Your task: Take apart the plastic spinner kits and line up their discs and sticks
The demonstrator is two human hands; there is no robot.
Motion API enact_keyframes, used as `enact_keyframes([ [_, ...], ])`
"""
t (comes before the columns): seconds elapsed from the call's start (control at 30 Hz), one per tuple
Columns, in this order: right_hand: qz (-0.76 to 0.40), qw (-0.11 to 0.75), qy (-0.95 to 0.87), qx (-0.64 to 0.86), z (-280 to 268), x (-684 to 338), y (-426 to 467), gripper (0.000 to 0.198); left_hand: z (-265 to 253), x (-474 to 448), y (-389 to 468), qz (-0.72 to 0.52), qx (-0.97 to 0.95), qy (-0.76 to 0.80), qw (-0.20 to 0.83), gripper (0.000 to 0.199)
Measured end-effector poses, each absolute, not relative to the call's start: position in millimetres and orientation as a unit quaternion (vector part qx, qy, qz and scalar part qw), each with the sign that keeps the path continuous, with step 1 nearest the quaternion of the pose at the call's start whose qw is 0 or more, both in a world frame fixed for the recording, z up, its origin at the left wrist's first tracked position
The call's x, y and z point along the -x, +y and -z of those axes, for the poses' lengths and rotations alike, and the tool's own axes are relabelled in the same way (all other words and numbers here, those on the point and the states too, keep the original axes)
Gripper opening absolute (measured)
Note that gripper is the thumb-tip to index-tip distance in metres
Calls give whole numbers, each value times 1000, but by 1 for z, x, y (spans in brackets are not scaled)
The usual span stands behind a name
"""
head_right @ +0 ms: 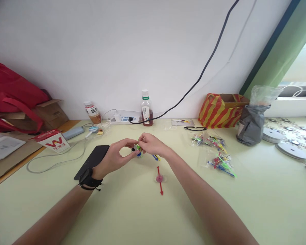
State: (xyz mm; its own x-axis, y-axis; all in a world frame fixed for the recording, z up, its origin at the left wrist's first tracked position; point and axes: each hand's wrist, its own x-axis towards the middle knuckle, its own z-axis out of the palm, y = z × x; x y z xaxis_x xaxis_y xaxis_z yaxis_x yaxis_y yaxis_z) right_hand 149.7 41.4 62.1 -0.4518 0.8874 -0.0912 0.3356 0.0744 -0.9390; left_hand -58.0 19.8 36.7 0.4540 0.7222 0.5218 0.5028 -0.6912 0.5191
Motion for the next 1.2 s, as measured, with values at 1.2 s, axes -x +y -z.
enact_keyframes([
  [1.2, -232, 32, -770, 594, -51, -188, 59, 31, -26, 82, 6, -221, -899, 339, 166, 14],
])
